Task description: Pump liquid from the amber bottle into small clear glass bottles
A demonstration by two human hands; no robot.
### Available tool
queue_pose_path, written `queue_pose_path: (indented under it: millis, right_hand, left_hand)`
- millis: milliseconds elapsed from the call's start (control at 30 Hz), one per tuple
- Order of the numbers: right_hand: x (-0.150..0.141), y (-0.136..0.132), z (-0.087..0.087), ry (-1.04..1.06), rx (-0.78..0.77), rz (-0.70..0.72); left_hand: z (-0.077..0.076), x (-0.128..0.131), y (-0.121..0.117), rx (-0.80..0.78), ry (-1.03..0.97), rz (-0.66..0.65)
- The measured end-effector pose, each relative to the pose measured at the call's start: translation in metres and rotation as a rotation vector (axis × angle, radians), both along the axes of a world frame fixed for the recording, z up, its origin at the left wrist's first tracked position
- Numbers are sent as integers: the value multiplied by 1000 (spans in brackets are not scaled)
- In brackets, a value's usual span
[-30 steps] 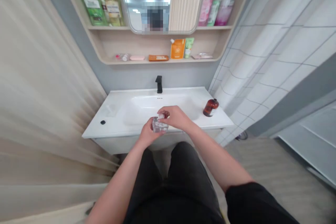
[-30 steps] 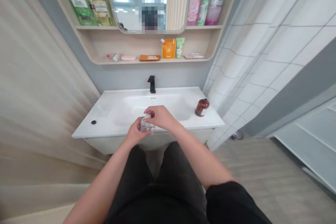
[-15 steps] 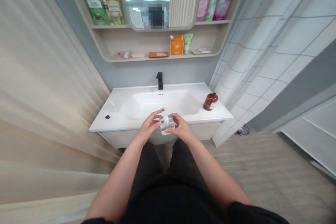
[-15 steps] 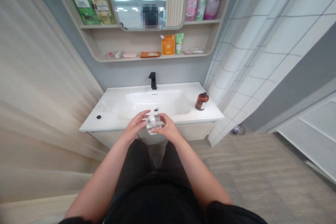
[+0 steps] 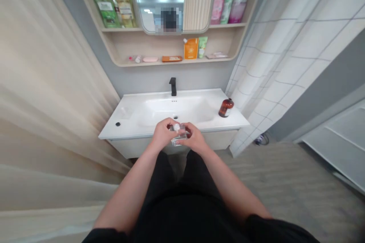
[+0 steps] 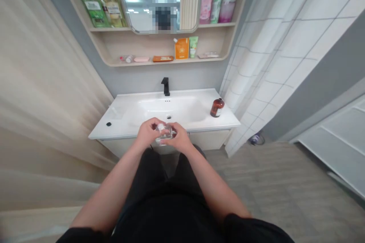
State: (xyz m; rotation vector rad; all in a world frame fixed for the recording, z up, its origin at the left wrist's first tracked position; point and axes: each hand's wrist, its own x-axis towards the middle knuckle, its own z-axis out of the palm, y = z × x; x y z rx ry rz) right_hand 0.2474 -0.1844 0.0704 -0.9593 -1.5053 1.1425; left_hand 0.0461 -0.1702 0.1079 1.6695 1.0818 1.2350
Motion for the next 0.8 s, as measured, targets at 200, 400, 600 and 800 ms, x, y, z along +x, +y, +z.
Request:
queue_pose_path:
  millis: [200,400,600,800]
  right_hand:
    - [8,-1,6,67,-1,11]
    - [6,-8,4,-1,51,41]
    - [-1,-10,-4,31,43,95]
    - [-5,-10,-7,35,24,96]
  left_hand:
    - [10,-1,-3,-4,-99,-280]
    - [11,2,-7,31,-48,-144]
    - [15,-12,-15,-50,-80,-327]
    - [15,-10,-18,-30,-106,-200]
